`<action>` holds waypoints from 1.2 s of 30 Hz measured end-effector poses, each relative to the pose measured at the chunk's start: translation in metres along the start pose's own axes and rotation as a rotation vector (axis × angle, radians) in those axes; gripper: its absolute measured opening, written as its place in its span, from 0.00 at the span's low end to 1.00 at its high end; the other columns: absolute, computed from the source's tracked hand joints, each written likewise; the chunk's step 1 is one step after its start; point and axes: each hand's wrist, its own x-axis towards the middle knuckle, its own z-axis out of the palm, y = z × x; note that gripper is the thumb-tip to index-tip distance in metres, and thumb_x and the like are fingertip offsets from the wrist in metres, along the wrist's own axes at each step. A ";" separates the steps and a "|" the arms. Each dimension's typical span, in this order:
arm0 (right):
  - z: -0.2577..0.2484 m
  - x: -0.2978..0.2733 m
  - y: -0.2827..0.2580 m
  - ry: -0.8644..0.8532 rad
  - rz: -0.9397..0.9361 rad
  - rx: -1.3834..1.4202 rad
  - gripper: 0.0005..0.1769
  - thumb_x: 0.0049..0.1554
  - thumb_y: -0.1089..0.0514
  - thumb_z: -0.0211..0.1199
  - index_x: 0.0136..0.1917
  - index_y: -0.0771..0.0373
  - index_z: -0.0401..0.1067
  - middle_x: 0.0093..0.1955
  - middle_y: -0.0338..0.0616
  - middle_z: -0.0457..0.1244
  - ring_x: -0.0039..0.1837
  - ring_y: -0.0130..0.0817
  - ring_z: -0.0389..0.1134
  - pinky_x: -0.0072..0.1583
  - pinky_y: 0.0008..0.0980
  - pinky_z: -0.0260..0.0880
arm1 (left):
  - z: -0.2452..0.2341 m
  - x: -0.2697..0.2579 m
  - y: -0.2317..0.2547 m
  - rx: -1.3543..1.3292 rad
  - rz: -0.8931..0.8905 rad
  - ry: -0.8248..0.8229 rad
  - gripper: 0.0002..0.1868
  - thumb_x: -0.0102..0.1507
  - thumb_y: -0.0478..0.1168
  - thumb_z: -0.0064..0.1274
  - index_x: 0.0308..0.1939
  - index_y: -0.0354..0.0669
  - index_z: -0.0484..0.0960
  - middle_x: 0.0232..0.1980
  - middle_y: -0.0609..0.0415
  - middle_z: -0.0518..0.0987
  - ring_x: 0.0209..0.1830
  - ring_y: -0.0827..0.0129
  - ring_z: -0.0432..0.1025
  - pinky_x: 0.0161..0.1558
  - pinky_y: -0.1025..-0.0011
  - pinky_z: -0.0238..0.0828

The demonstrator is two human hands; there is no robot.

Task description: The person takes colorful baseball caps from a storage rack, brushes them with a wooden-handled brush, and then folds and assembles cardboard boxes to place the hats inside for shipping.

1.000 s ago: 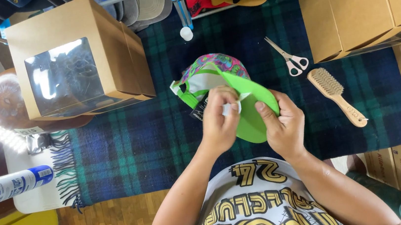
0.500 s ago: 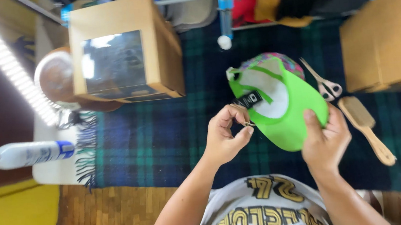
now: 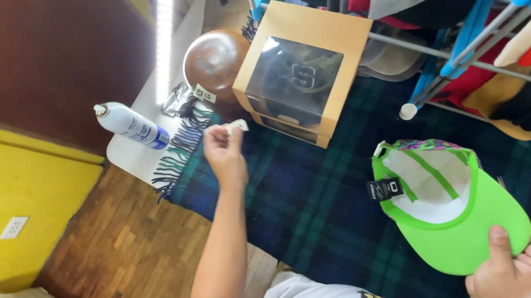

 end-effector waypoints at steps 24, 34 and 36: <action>0.003 0.000 -0.024 -0.040 0.137 0.012 0.13 0.72 0.64 0.66 0.67 0.72 0.71 0.63 0.56 0.68 0.64 0.49 0.73 0.59 0.44 0.79 | -0.008 0.088 -0.004 0.707 0.557 0.159 0.11 0.65 0.42 0.64 0.32 0.44 0.79 0.37 0.59 0.68 0.38 0.67 0.66 0.40 0.66 0.68; -0.013 -0.004 -0.048 -0.035 -0.231 -0.504 0.23 0.73 0.48 0.62 0.60 0.75 0.78 0.50 0.58 0.69 0.50 0.51 0.69 0.49 0.44 0.64 | 0.064 -0.115 0.099 0.335 0.543 -0.394 0.13 0.72 0.41 0.43 0.34 0.41 0.77 0.35 0.52 0.79 0.38 0.58 0.72 0.46 0.61 0.67; 0.000 0.001 -0.080 -0.155 -0.765 -0.365 0.07 0.65 0.67 0.65 0.57 0.68 0.78 0.52 0.60 0.71 0.50 0.56 0.74 0.50 0.47 0.74 | 0.074 -0.164 0.099 0.015 0.109 -1.170 0.40 0.71 0.73 0.31 0.64 0.44 0.76 0.60 0.48 0.81 0.61 0.58 0.76 0.61 0.61 0.71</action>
